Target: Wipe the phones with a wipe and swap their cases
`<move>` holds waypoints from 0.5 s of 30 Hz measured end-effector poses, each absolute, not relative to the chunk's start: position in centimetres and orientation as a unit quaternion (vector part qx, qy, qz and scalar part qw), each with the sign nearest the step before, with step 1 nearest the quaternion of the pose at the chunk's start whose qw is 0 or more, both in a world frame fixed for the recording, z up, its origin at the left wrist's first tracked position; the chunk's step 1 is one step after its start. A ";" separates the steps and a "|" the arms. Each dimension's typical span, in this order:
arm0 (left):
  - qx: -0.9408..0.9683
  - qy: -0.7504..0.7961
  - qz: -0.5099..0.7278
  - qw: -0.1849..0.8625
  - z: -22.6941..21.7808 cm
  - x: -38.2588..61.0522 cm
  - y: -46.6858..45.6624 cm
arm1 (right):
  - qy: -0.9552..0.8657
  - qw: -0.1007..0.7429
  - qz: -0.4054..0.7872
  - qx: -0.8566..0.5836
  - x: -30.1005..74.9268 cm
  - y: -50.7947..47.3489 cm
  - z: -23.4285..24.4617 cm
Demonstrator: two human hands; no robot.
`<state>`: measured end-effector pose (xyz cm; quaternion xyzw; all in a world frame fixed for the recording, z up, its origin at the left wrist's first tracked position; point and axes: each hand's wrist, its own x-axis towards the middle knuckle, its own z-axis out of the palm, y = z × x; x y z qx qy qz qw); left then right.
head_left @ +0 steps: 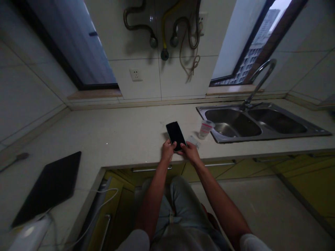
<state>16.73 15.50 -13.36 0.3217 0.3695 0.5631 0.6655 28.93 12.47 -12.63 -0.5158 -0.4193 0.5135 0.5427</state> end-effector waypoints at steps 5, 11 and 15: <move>0.339 0.339 0.554 0.681 -12.9 16.1 15.2 | -0.506 0.486 0.467 -0.538 30.1 11.8 -12.5; 0.406 0.402 0.543 0.615 -12.9 14.9 14.9 | -0.492 0.466 0.511 -0.529 29.9 11.4 -12.7; 0.472 0.485 0.509 0.532 -11.8 13.4 14.8 | -0.501 0.447 0.534 -0.513 29.1 11.3 -12.7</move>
